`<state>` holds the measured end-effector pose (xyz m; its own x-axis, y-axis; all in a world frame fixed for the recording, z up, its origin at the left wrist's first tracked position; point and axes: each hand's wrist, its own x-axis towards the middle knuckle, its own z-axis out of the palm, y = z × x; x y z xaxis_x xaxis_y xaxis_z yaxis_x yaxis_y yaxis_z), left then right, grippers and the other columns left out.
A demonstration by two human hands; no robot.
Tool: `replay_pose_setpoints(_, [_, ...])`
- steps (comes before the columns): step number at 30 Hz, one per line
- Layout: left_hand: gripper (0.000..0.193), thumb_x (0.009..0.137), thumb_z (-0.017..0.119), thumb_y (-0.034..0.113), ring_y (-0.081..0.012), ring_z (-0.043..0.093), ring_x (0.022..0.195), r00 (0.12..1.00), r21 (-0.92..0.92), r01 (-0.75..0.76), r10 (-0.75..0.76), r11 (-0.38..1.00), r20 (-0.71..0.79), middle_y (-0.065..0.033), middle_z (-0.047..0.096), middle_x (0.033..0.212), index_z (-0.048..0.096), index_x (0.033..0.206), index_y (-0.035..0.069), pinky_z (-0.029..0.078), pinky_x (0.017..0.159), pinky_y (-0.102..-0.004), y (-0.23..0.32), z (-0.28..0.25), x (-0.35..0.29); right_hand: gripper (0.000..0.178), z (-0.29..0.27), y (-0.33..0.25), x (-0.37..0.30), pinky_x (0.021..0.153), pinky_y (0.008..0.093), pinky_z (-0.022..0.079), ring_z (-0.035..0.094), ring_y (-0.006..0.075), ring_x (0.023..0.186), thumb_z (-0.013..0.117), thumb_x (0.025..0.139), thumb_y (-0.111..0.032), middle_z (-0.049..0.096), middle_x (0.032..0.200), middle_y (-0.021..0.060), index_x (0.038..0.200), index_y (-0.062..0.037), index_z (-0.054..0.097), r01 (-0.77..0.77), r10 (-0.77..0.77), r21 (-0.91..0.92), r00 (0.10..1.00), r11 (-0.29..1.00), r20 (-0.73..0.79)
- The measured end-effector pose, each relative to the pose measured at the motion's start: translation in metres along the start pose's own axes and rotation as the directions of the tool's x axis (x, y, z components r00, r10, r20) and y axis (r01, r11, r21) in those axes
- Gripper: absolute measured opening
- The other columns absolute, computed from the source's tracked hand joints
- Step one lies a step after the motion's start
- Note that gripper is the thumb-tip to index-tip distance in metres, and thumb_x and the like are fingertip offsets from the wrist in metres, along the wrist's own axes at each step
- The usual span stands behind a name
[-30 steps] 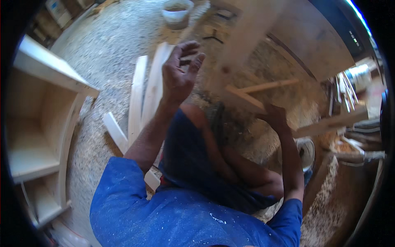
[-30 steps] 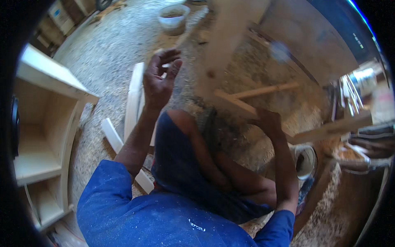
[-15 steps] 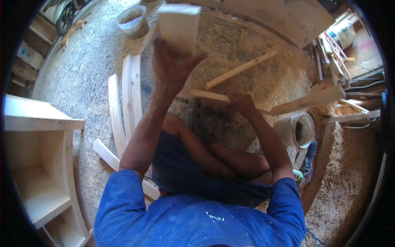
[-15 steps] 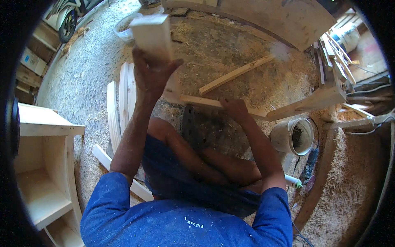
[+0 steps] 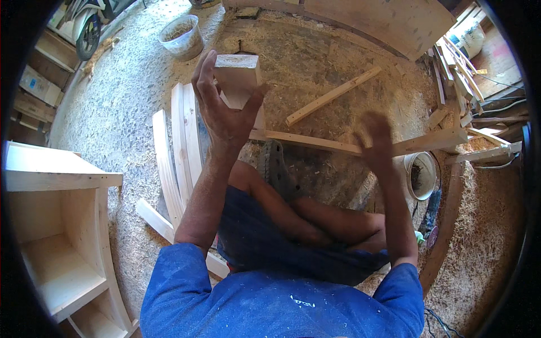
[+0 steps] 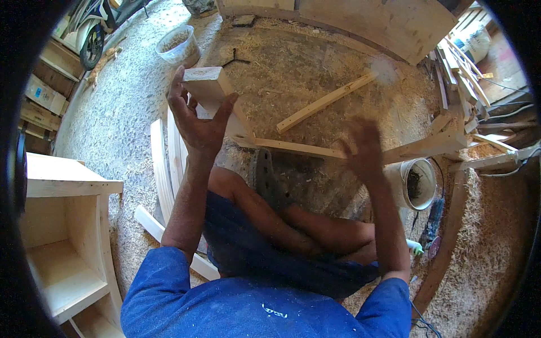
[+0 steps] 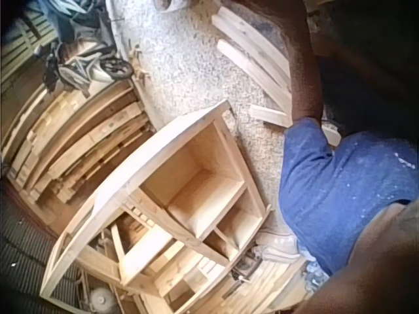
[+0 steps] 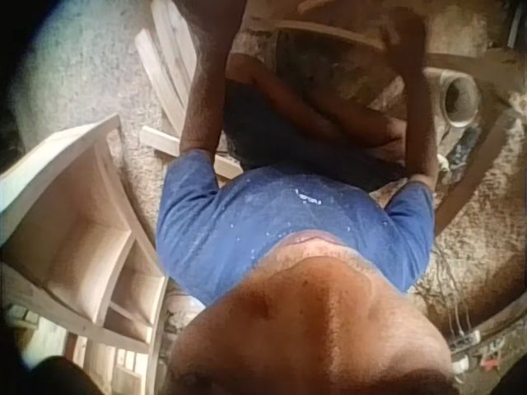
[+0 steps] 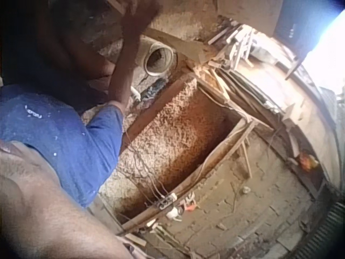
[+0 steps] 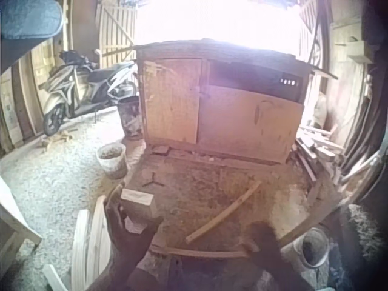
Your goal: Assemble a wooden frame using glue, nails, and a hammer.
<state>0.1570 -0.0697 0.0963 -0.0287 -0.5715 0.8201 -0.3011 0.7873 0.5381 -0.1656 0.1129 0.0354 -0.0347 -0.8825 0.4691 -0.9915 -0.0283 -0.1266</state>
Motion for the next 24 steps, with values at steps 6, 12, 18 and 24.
replay_pose_setpoints(6, [0.043, 0.082, 0.083, 0.013, -0.0338, 0.054, 0.130, 0.992, 0.073, -0.124, 0.122, 0.990, 0.032, -0.0155, 0.053, 0.142, 0.070, 0.123, 0.014, 0.053, 0.101, -0.0441, 0.025, -0.004, 0.024, 0.036, -0.165, 0.017, 0.008, 0.112, 0.0478, 0.039, 0.057, 0.0358, 0.125, 0.070, 0.094, -0.020, 0.060, 0.136, 0.0170, 0.128, -0.0082, 0.064, -0.240, 0.054, -0.244, 0.808, 0.940, -0.586])
replay_pose_setpoints(12, [0.043, 0.085, 0.080, 0.015, -0.0305, 0.048, 0.138, 0.964, 0.329, -0.265, 0.243, 0.906, 0.109, -0.0057, 0.064, 0.138, 0.069, 0.126, 0.018, 0.036, 0.116, -0.0466, 0.022, -0.021, 0.031, 0.024, -0.141, -0.002, 0.007, 0.100, 0.0437, 0.051, 0.065, 0.0326, 0.113, 0.067, 0.097, -0.015, 0.071, 0.115, 0.0136, 0.119, -0.0053, 0.068, -0.049, -0.055, -0.425, 0.972, 0.904, -0.229])
replay_pose_setpoints(18, [0.047, 0.086, 0.078, 0.020, -0.0326, 0.045, 0.140, 0.898, 0.201, -0.373, 0.298, 0.906, 0.323, -0.0039, 0.062, 0.141, 0.065, 0.130, 0.014, 0.027, 0.118, -0.0455, 0.027, 0.006, 0.020, 0.018, -0.147, 0.026, -0.051, 0.075, 0.0386, 0.058, 0.073, 0.0318, 0.085, 0.069, 0.092, -0.006, 0.074, 0.099, 0.0143, 0.110, -0.0058, 0.072, -0.082, 0.067, -0.021, 0.915, 0.996, -0.398])
replay_pose_setpoints(24, [0.045, 0.093, 0.076, 0.020, -0.0307, 0.057, 0.127, 0.980, 0.100, -0.164, 0.151, 0.981, 0.126, -0.0172, 0.062, 0.136, 0.059, 0.131, 0.004, 0.053, 0.095, -0.0385, 0.010, -0.027, 0.039, 0.022, -0.204, 0.067, -0.136, 0.066, 0.0402, 0.054, 0.070, 0.0311, 0.072, 0.066, 0.096, -0.021, 0.069, 0.083, 0.0180, 0.092, 0.0004, 0.065, -0.513, 0.518, -0.159, 0.855, 0.843, -0.014])
